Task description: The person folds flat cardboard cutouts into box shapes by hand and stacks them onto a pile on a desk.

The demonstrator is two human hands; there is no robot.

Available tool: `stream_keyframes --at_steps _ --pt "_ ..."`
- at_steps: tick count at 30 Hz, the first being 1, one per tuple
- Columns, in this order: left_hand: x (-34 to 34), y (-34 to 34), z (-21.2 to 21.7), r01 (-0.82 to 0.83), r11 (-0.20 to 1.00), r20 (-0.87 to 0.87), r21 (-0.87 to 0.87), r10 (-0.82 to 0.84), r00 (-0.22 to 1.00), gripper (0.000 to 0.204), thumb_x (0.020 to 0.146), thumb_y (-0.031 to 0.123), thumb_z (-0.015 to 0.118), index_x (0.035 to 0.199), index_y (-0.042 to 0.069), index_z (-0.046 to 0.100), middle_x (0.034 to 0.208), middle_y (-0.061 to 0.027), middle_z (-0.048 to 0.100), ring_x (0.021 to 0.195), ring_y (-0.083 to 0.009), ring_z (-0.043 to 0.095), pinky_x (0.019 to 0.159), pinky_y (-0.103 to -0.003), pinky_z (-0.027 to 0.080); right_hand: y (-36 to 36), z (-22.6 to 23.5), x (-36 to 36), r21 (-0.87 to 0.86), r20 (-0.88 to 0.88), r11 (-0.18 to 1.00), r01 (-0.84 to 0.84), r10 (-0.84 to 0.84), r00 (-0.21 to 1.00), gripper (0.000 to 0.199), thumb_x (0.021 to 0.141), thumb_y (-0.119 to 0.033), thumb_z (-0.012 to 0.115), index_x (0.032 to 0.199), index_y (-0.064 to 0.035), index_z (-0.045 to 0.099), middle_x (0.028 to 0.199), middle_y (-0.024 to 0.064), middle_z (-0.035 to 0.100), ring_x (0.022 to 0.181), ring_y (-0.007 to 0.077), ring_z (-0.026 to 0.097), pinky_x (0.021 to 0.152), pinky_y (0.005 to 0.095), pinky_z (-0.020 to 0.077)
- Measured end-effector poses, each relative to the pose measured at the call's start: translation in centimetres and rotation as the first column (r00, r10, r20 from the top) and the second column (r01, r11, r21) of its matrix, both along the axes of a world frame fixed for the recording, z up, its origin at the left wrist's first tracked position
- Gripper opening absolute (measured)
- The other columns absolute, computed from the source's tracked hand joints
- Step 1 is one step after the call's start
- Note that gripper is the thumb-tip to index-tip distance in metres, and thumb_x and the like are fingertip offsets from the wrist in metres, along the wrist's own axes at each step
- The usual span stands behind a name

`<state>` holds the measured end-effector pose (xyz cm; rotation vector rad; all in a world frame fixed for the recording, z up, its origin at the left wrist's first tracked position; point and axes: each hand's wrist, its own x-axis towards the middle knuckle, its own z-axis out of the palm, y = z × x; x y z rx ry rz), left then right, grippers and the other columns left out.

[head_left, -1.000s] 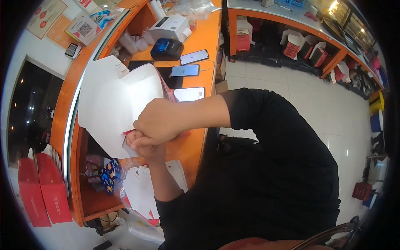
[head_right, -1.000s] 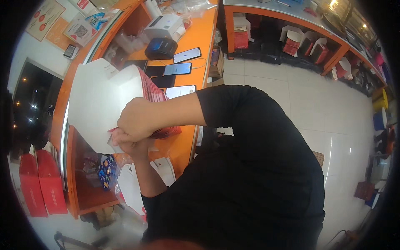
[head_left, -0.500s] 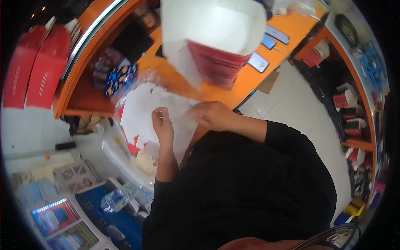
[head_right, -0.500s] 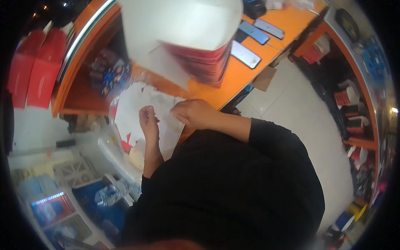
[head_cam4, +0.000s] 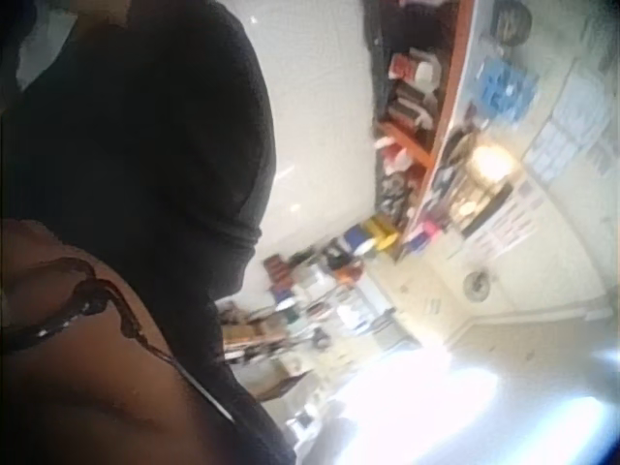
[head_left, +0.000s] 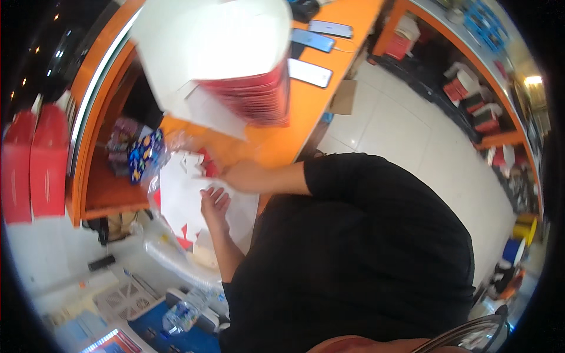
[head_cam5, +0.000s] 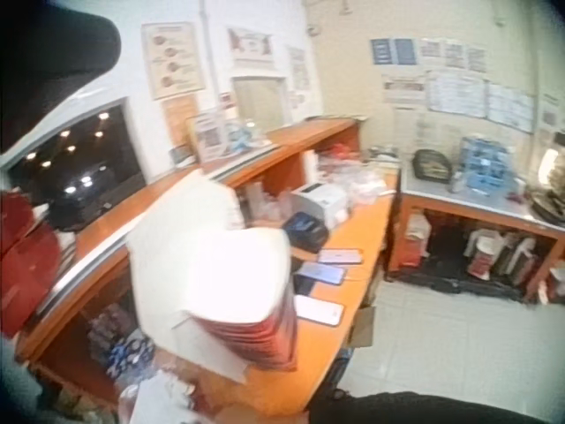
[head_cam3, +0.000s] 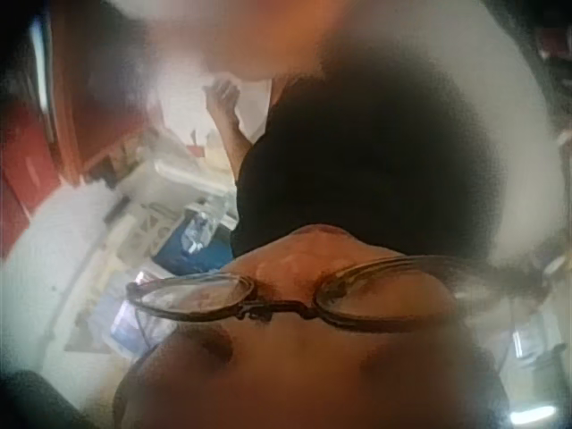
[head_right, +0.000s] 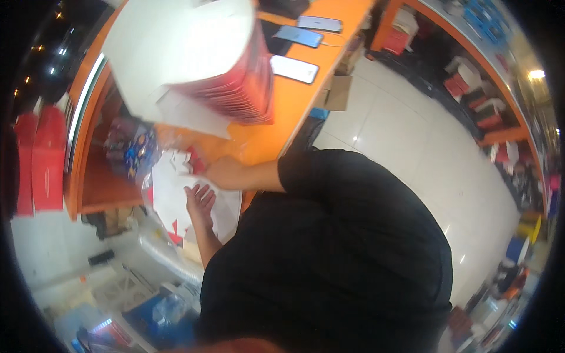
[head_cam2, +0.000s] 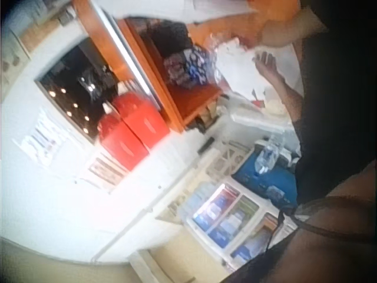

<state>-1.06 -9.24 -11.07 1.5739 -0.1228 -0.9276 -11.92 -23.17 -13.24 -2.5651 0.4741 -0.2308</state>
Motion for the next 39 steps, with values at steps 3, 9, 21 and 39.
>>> stream_keyframes --at_steps 3,9,21,39 --pt "2.1 -0.4 -0.9 0.099 0.995 0.029 -0.005 -0.099 0.995 0.058 0.096 0.05 0.061 0.117 -0.004 0.054 0.105 -0.015 0.061 0.102 -0.0287 0.063 0.085 -0.039 0.054 1.8 1.4 -1.3 -0.05 0.032 0.998 -0.038 0.04 0.999 0.035 0.097 -0.027 0.047 0.126 -0.0237 0.066 0.106 0.0111 0.069 0.092 0.0291 0.071 0.077 0.0427 0.0568" --pt "2.2 -1.8 -1.7 0.164 0.986 -0.065 -0.012 -0.165 0.984 0.036 0.1 0.031 0.061 0.114 -0.002 0.057 0.105 -0.0126 0.063 0.098 -0.0279 0.066 0.087 -0.039 0.056 0.9 1.2 -2.4 0.155 0.029 0.987 0.035 -0.04 0.999 0.037 0.096 -0.038 0.052 0.124 -0.0219 0.068 0.106 0.0099 0.07 0.094 0.0307 0.07 0.08 0.0444 0.0553" --pt "0.3 1.4 1.4 -0.029 0.983 0.201 -0.182 0.065 0.977 0.021 0.096 0.01 0.061 0.114 0.001 0.062 0.106 -0.0082 0.067 0.091 -0.0168 0.065 0.079 -0.032 0.056 -1.1 0.7 -1.3 0.411 -0.27 0.889 0.202 -0.093 0.958 0.044 0.085 -0.044 0.069 0.119 -0.0157 0.072 0.108 0.0143 0.071 0.104 0.0337 0.066 0.09 0.0437 0.0517" --pt "-7.0 5.0 13.3 -0.034 0.814 0.448 -0.58 0.353 0.821 0.026 0.104 0.017 0.053 0.122 -0.002 0.059 0.113 -0.0114 0.068 0.095 -0.0168 0.068 0.079 -0.029 0.057 2.6 16.6 -4.6 -0.374 0.662 0.898 -0.232 0.434 0.612 0.049 0.09 -0.036 0.06 0.133 -0.0112 0.063 0.142 0.0129 0.054 0.124 0.0363 0.053 0.1 0.0498 0.0435"
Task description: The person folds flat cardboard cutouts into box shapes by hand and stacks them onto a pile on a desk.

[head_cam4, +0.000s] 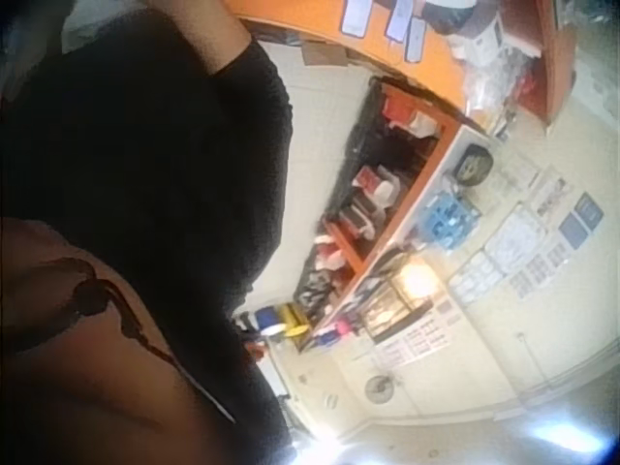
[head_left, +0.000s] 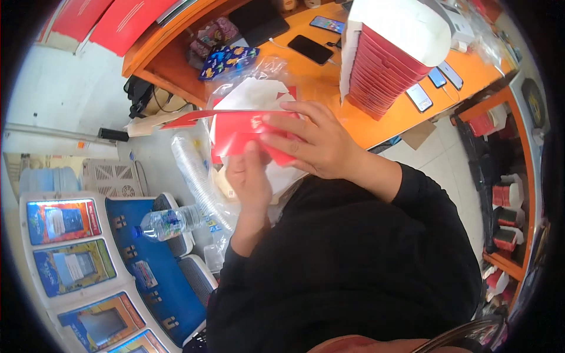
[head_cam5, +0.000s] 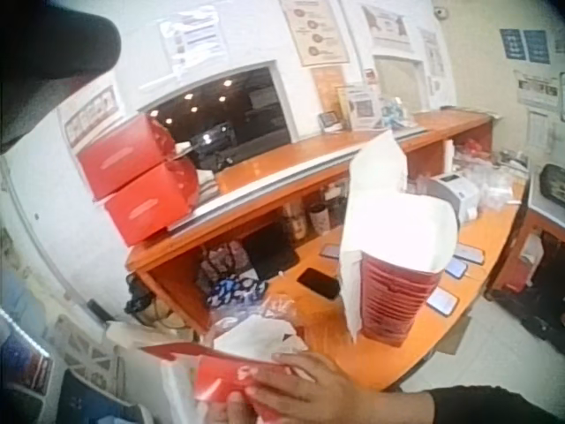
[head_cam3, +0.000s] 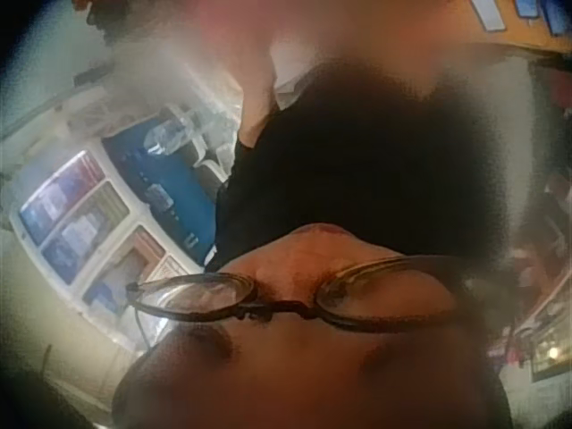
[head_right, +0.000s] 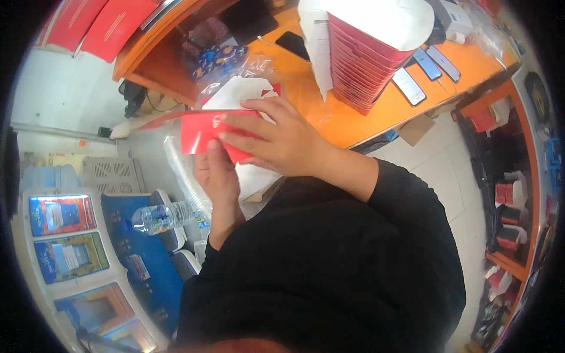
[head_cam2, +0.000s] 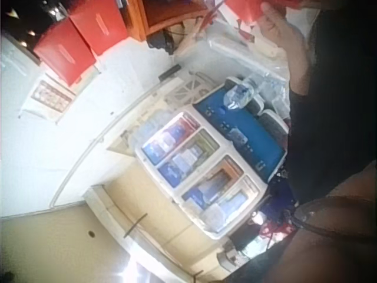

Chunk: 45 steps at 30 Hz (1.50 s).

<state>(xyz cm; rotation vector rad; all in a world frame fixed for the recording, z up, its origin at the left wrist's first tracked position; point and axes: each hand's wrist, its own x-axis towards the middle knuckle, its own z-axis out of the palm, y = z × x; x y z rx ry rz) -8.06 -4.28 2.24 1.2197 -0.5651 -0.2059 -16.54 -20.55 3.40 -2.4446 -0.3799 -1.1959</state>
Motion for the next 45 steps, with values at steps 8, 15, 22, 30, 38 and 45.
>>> stream_keyframes --at_steps 8,15,22,30,38,45 --pt "-1.2 -0.1 -1.6 0.135 0.988 -0.105 0.079 -0.127 0.986 0.027 0.106 0.018 0.05 0.12 -0.003 0.06 0.107 -0.0096 0.068 0.093 -0.0145 0.066 0.083 -0.029 0.056 2.7 -1.8 0.8 0.212 -0.202 0.971 0.109 -0.065 0.977 0.05 0.099 -0.023 0.054 0.145 -0.0064 0.049 0.141 0.0188 0.051 0.119 0.0375 0.055 0.099 0.0438 0.0449" --pt "0.0 3.4 -4.7 -0.015 0.884 0.15 0.468 -0.063 0.987 0.03 0.104 0.021 0.048 0.115 -0.003 0.063 0.097 -0.0159 0.072 0.086 -0.0241 0.069 0.078 -0.036 0.052 1.8 -3.8 1.1 0.908 -0.221 0.415 0.055 0.364 0.905 0.056 0.097 0.001 0.048 0.151 -0.0122 0.041 0.122 0.0167 0.054 0.097 0.0238 0.056 0.086 0.0334 0.0489" --pt "-0.3 5.9 -9.3 0.306 0.737 -0.131 0.603 -0.286 0.949 0.029 0.104 0.024 0.048 0.114 0.001 0.061 0.095 -0.0217 0.068 0.088 -0.0331 0.067 0.079 -0.038 0.049 -1.2 -6.5 3.4 0.615 -0.483 0.778 0.13 0.241 0.842 0.019 0.085 -0.009 0.073 0.104 -0.0098 0.074 0.091 0.0048 0.054 0.078 0.017 0.055 0.072 0.0293 0.0477" --pt "0.2 5.7 -10.0 0.368 0.669 -0.117 0.646 -0.39 0.913 0.03 0.102 0.026 0.048 0.12 0.003 0.059 0.097 -0.0224 0.068 0.092 -0.0398 0.065 0.081 -0.042 0.049 0.0 -6.4 2.6 0.405 -0.564 0.906 -0.122 0.352 0.747 0.009 0.081 -0.004 0.071 0.089 -0.007 0.069 0.083 0.0064 0.057 0.076 0.0245 0.062 0.068 0.0333 0.0498" --pt "0.8 5.5 -7.6 0.308 0.431 -0.039 0.848 -0.529 0.848 0.025 0.099 0.024 0.054 0.115 0.006 0.06 0.095 -0.0229 0.066 0.092 -0.044 0.062 0.078 -0.048 0.048 -0.2 -5.8 2.5 0.367 -0.628 0.89 -0.27 0.451 0.634 0.009 0.08 -0.001 0.07 0.086 -0.0074 0.069 0.08 0.0061 0.06 0.077 0.0248 0.065 0.068 0.0342 0.0511" --pt "1.2 5.2 -5.2 0.308 0.576 0.028 0.757 -0.501 0.865 0.027 0.097 0.027 0.058 0.115 0.007 0.061 0.093 -0.0222 0.067 0.089 -0.0438 0.063 0.076 -0.048 0.048 0.8 -5.5 2.2 0.465 -0.542 0.873 -0.147 0.411 0.733 0.006 0.08 -0.003 0.071 0.084 -0.008 0.069 0.079 0.0058 0.062 0.077 0.0246 0.066 0.067 0.0328 0.0503"
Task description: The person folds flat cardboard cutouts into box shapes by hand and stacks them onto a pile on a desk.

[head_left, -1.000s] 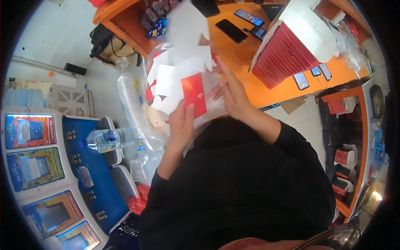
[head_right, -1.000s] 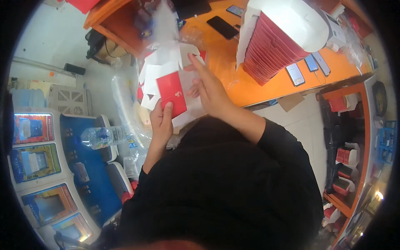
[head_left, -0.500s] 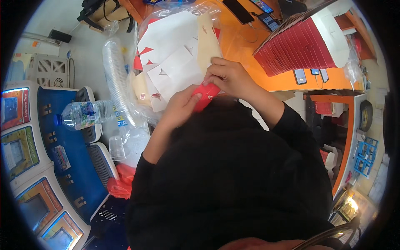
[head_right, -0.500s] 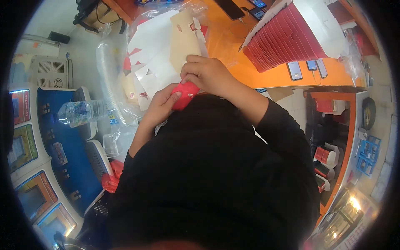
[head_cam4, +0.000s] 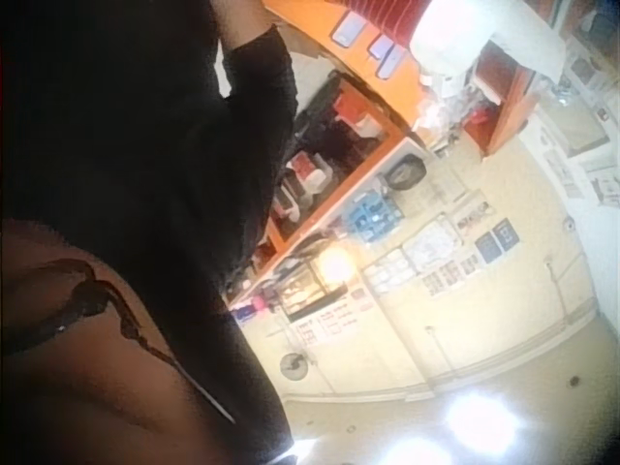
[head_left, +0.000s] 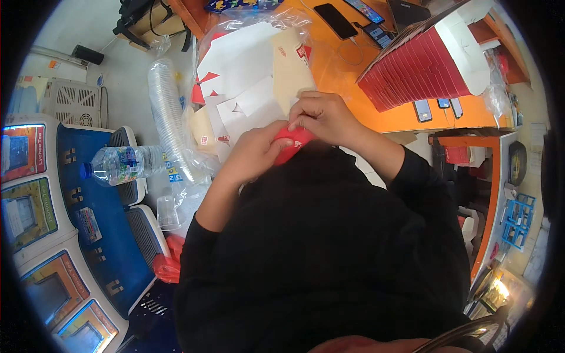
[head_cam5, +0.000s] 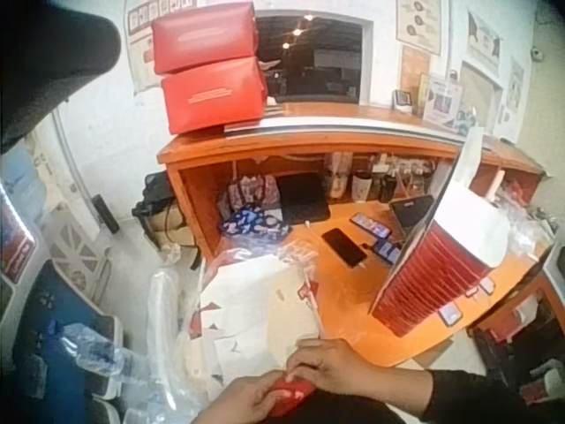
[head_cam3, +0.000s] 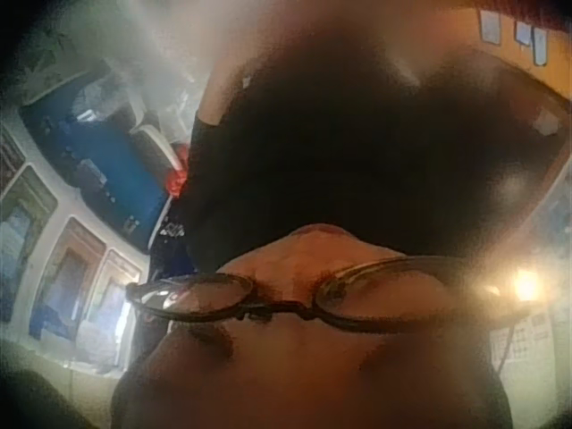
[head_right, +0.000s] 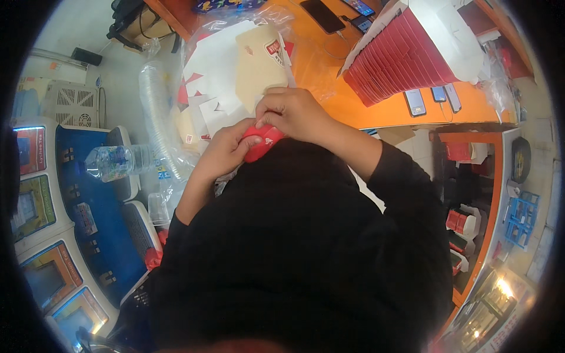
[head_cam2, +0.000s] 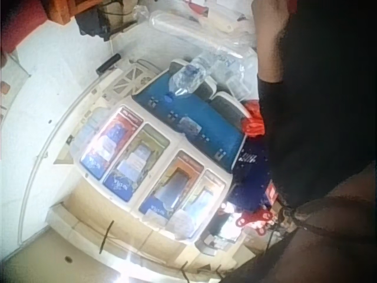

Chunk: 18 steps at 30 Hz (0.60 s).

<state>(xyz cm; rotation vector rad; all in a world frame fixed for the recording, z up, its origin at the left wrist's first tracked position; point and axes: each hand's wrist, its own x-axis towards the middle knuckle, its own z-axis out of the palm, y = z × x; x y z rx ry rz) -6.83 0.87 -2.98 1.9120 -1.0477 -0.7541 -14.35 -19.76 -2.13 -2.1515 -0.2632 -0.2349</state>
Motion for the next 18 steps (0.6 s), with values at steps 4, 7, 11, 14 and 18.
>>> stream_keyframes --at_steps 4,7,11,14,18 --pt "0.0 -0.8 0.3 0.156 0.959 0.068 0.236 -0.177 0.982 0.025 0.095 0.029 0.06 0.102 0.005 0.067 0.087 -0.022 0.068 0.086 -0.0428 0.064 0.075 -0.048 0.049 -0.3 -1.0 -0.7 0.026 -0.031 0.991 -0.133 0.134 0.991 0.004 0.08 -0.005 0.072 0.082 -0.0068 0.069 0.078 0.0059 0.062 0.076 0.0233 0.065 0.069 0.0318 0.0501" --pt "-0.1 -1.0 1.0 0.194 0.938 0.045 0.286 -0.216 0.975 0.029 0.095 0.031 0.061 0.092 0.003 0.069 0.083 -0.0219 0.067 0.082 -0.0424 0.064 0.071 -0.048 0.049 -0.4 -0.9 -1.2 0.079 -0.171 0.984 -0.158 0.169 0.971 0.003 0.082 -0.008 0.072 0.082 -0.0071 0.07 0.086 0.0069 0.065 0.084 0.0248 0.066 0.073 0.0345 0.0514" --pt "-0.3 -0.9 -0.2 -0.089 0.992 0.114 0.09 0.079 0.99 0.032 0.097 0.033 0.06 0.089 0.003 0.07 0.078 -0.0218 0.066 0.075 -0.0431 0.064 0.067 -0.047 0.049 -0.7 -1.3 -1.9 0.17 0.07 0.976 0.135 -0.148 0.986 0.022 0.086 -0.012 0.072 0.107 -0.0055 0.068 0.111 0.0129 0.063 0.106 0.0276 0.063 0.087 0.0344 0.0489" --pt "-0.2 -0.7 0.0 -0.143 0.99 0.007 0.018 0.142 0.99 0.03 0.098 0.031 0.058 0.096 0.003 0.068 0.076 -0.0226 0.065 0.072 -0.0435 0.064 0.065 -0.047 0.049 0.4 -1.0 -2.3 0.276 0.106 0.897 0.345 -0.385 0.917 0.044 0.092 -0.017 0.068 0.132 -0.0045 0.057 0.134 0.0162 0.055 0.124 0.0278 0.055 0.102 0.0349 0.0433" --pt "-1.8 -1.5 0.5 -0.106 0.985 0.022 -0.134 0.11 0.994 0.027 0.099 0.028 0.055 0.109 0.005 0.065 0.078 -0.0231 0.066 0.074 -0.0429 0.065 0.067 -0.047 0.05 1.2 -2.5 -3.1 0.464 -0.122 0.874 0.142 -0.096 0.988 0.052 0.1 -0.021 0.057 0.147 -0.0012 0.046 0.15 0.0128 0.047 0.134 0.0207 0.047 0.111 0.0333 0.036"
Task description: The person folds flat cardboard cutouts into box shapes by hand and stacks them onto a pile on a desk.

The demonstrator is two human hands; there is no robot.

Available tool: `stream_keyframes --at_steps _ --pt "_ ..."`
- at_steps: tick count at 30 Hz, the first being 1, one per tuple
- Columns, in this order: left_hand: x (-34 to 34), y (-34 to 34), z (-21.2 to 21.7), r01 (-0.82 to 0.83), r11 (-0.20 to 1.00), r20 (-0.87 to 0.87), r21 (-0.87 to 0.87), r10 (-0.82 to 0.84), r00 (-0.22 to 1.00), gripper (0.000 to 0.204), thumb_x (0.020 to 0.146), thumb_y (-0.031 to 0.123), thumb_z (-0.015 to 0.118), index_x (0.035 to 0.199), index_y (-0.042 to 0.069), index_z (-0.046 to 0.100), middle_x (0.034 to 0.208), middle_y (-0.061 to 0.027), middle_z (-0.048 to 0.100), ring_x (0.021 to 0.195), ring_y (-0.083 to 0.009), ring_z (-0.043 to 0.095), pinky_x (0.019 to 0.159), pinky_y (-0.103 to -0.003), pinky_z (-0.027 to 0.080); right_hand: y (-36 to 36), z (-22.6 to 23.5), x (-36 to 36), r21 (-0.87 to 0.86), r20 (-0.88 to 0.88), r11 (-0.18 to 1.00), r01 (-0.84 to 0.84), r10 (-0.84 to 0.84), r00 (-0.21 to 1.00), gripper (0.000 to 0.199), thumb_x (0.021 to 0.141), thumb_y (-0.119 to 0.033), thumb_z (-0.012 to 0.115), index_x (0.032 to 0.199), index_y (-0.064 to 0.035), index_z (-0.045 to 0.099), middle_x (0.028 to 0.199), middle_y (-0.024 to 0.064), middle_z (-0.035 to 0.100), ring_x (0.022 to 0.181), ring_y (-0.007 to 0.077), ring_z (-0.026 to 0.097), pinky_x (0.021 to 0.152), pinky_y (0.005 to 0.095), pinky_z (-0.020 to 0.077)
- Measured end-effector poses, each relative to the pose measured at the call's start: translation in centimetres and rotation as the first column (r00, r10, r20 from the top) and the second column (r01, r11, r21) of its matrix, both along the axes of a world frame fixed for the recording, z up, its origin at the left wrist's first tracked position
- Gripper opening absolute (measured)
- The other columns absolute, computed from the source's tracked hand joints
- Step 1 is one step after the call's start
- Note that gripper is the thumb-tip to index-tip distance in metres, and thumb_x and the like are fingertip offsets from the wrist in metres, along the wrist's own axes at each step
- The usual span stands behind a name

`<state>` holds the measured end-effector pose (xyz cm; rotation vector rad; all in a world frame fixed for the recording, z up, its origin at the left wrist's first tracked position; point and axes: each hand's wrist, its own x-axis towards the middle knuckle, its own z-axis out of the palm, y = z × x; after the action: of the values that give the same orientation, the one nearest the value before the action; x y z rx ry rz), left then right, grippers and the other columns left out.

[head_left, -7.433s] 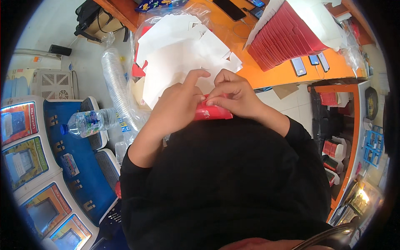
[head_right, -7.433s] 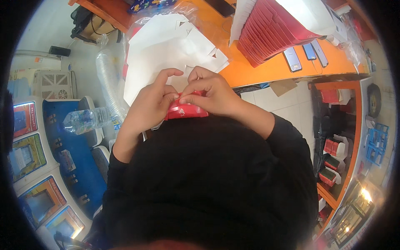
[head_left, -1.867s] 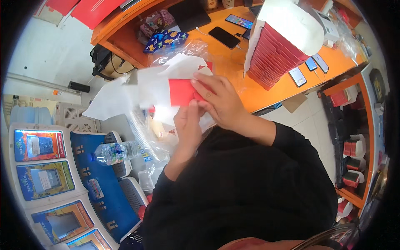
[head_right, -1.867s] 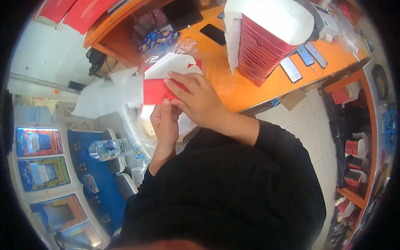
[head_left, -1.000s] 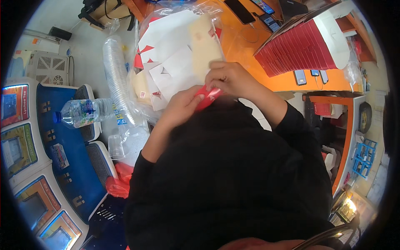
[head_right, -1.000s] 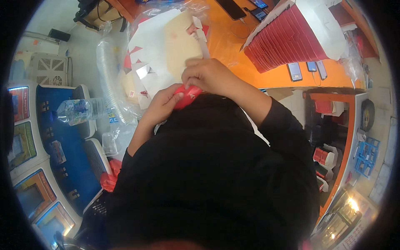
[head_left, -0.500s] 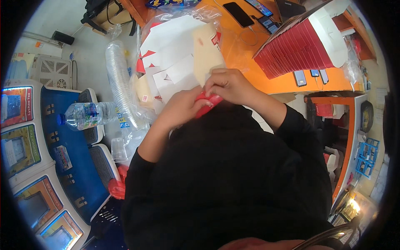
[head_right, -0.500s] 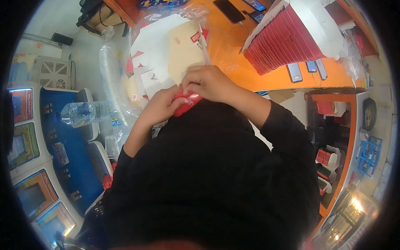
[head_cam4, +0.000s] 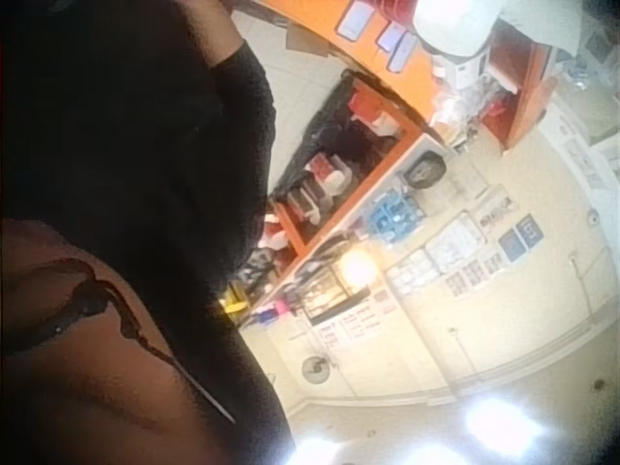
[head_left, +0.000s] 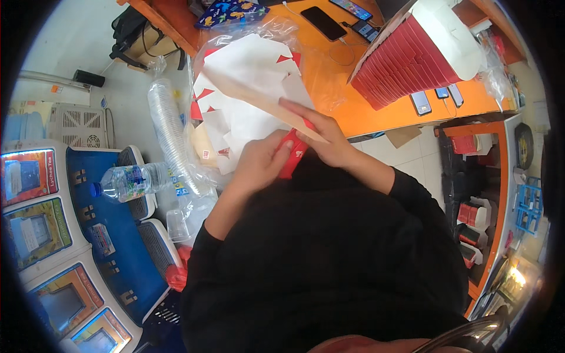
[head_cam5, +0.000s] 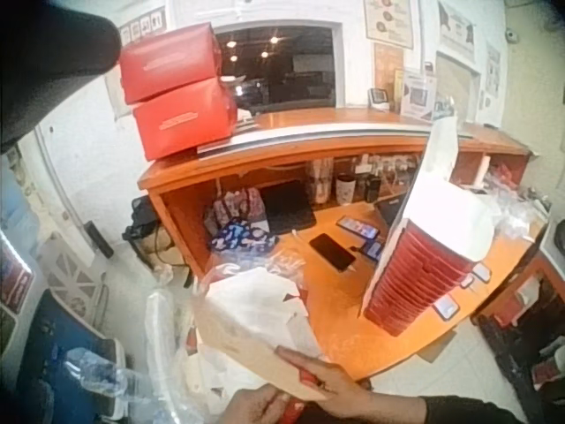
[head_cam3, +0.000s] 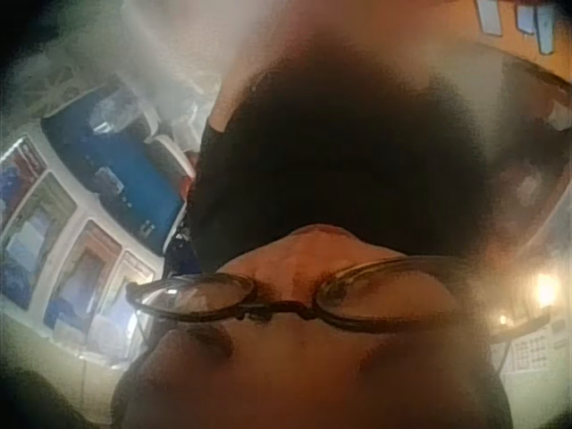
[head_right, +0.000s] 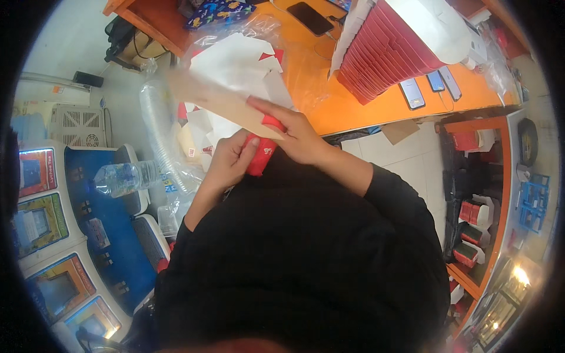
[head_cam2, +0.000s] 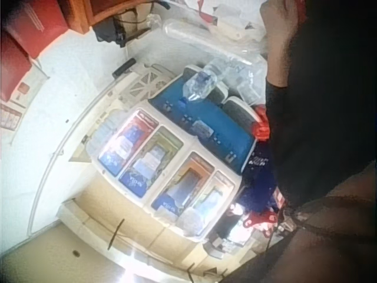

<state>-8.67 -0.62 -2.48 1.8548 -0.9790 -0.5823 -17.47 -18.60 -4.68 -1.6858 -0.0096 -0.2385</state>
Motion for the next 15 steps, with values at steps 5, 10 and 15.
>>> stream_keyframes --at_steps 5,10,15 --pt "-0.1 0.0 0.0 0.035 0.999 0.093 0.021 -0.037 0.995 0.026 0.099 0.027 0.054 0.113 0.007 0.063 0.077 -0.0216 0.066 0.074 -0.0419 0.066 0.066 -0.047 0.051 -0.1 -1.8 -1.2 0.01 0.047 0.997 -0.072 0.071 0.996 0.037 0.104 -0.016 0.05 0.135 0.0017 0.057 0.139 0.0118 0.057 0.12 0.0196 0.058 0.102 0.0324 0.0449" --pt "0.5 -0.9 1.8 -0.083 0.995 0.441 0.058 0.049 0.896 0.02 0.097 0.027 0.057 0.104 0.009 0.065 0.068 -0.0163 0.065 0.063 -0.037 0.066 0.06 -0.047 0.05 0.9 0.9 -0.2 0.089 0.024 0.974 0.207 -0.21 0.977 0.057 0.095 -0.022 0.066 0.14 0.0024 0.042 0.138 0.0185 0.052 0.116 0.0232 0.059 0.096 0.035 0.0484" --pt "1.0 -2.3 0.8 -0.08 0.994 0.719 0.068 0.006 0.695 0.019 0.088 0.026 0.069 0.096 0.01 0.064 0.07 -0.0113 0.066 0.065 -0.0323 0.066 0.057 -0.044 0.05 1.2 1.0 1.2 0.411 -0.153 0.889 0.202 -0.152 0.977 0.093 0.084 -0.03 0.081 0.146 -0.0034 0.016 0.141 0.022 0.039 0.123 0.0262 0.053 0.092 0.0359 0.052"
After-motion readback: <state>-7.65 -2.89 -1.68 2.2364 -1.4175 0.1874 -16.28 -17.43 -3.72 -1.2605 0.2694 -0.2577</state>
